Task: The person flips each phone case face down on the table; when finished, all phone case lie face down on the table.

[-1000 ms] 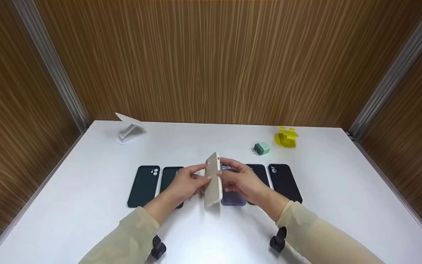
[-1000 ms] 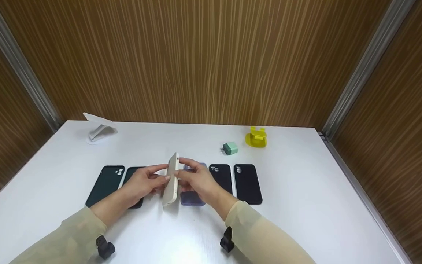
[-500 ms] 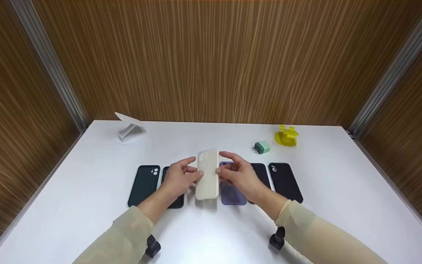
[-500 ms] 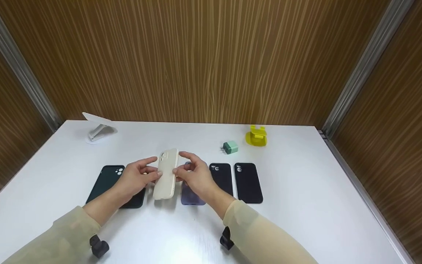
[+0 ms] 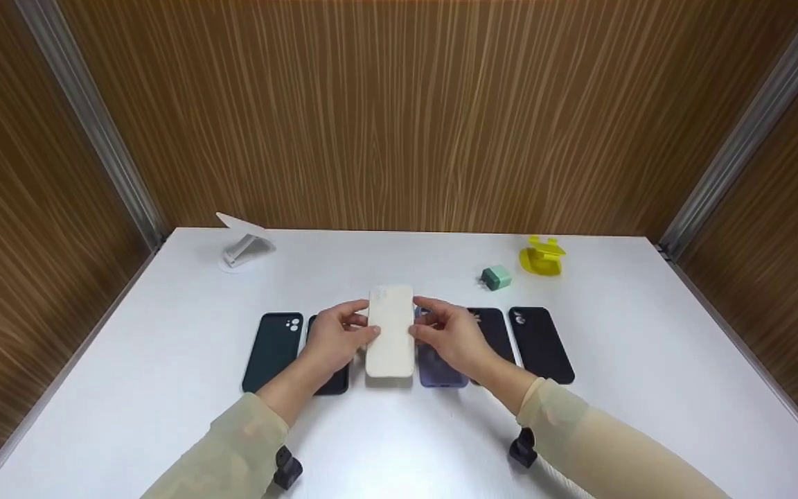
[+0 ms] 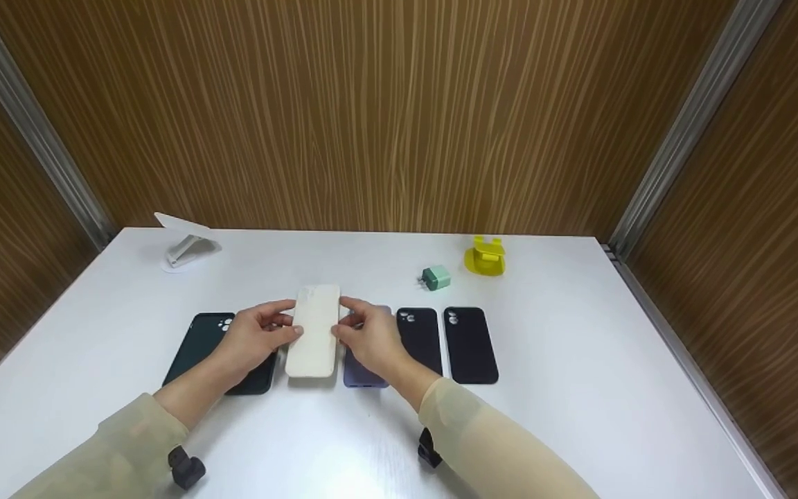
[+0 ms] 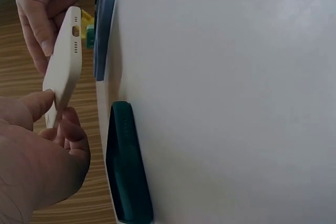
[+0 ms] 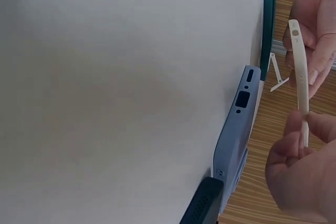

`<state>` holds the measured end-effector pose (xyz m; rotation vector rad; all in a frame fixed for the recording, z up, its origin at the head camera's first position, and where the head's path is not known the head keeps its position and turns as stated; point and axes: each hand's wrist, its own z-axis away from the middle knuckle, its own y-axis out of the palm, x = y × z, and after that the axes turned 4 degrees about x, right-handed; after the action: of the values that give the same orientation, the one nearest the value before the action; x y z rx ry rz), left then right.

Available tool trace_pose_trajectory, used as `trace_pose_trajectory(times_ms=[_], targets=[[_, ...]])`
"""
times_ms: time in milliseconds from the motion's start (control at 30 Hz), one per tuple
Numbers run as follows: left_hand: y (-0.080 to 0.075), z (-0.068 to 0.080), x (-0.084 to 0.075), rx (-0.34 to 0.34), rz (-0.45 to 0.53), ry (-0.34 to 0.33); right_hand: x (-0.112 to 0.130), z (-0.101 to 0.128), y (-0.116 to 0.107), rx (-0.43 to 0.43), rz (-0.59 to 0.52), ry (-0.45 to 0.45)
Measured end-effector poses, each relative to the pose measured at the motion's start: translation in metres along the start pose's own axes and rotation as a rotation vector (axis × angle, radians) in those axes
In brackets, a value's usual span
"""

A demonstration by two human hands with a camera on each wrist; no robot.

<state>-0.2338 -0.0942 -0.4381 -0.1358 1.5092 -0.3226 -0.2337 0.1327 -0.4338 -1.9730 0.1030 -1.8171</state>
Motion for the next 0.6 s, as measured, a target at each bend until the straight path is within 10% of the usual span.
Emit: trace_pose_trajectory(times_ms=[600], targets=[[0.000, 0.002, 0.014, 0.034, -0.124, 0.030, -0.005, 0.000, 0.009, 0.109, 0.294, -0.049]])
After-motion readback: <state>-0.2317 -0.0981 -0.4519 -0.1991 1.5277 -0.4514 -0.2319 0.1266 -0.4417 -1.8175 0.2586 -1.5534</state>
